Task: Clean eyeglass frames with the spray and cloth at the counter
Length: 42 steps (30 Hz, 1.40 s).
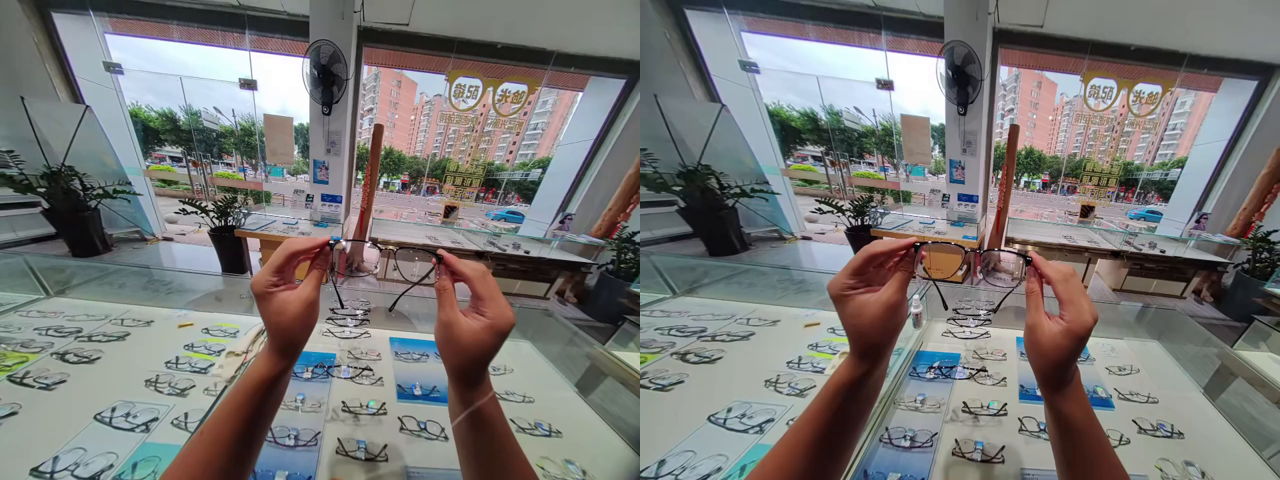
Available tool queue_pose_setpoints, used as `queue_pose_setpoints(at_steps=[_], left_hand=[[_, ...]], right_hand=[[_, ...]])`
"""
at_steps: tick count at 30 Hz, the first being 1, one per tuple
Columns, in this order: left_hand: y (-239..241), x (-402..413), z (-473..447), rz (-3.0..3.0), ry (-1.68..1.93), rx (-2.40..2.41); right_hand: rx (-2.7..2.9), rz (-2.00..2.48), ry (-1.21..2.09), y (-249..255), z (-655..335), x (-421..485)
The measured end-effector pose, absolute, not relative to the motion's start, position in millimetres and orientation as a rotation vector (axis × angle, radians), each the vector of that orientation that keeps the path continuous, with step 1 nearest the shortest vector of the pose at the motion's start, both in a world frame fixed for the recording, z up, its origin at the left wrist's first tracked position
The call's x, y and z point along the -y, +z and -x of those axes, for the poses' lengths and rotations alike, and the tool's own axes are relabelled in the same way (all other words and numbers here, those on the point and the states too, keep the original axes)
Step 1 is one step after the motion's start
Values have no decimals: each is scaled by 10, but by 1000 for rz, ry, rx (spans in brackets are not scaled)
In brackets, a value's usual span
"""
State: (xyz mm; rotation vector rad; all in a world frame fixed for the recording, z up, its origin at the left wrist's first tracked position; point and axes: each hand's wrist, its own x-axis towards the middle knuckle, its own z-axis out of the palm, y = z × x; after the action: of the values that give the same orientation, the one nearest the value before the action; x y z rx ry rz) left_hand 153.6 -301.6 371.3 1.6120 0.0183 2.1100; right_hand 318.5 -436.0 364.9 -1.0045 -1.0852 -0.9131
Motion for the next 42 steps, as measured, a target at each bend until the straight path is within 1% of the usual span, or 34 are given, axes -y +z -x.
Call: queue_pose_setpoints(at_steps=[15,23,42], left_hand=[[3704,3048,-1537,-1643,2013,-94],[3681,2974,-1556,-1625,1981,-166],[3686,3014,-1544,-1646,2005,-150]], right_hand=[[994,1046,-882,3605,-3261,4308],[1008,973,-871,3631,-3218,4357],[998,991,-893,3641,-3241,4342]])
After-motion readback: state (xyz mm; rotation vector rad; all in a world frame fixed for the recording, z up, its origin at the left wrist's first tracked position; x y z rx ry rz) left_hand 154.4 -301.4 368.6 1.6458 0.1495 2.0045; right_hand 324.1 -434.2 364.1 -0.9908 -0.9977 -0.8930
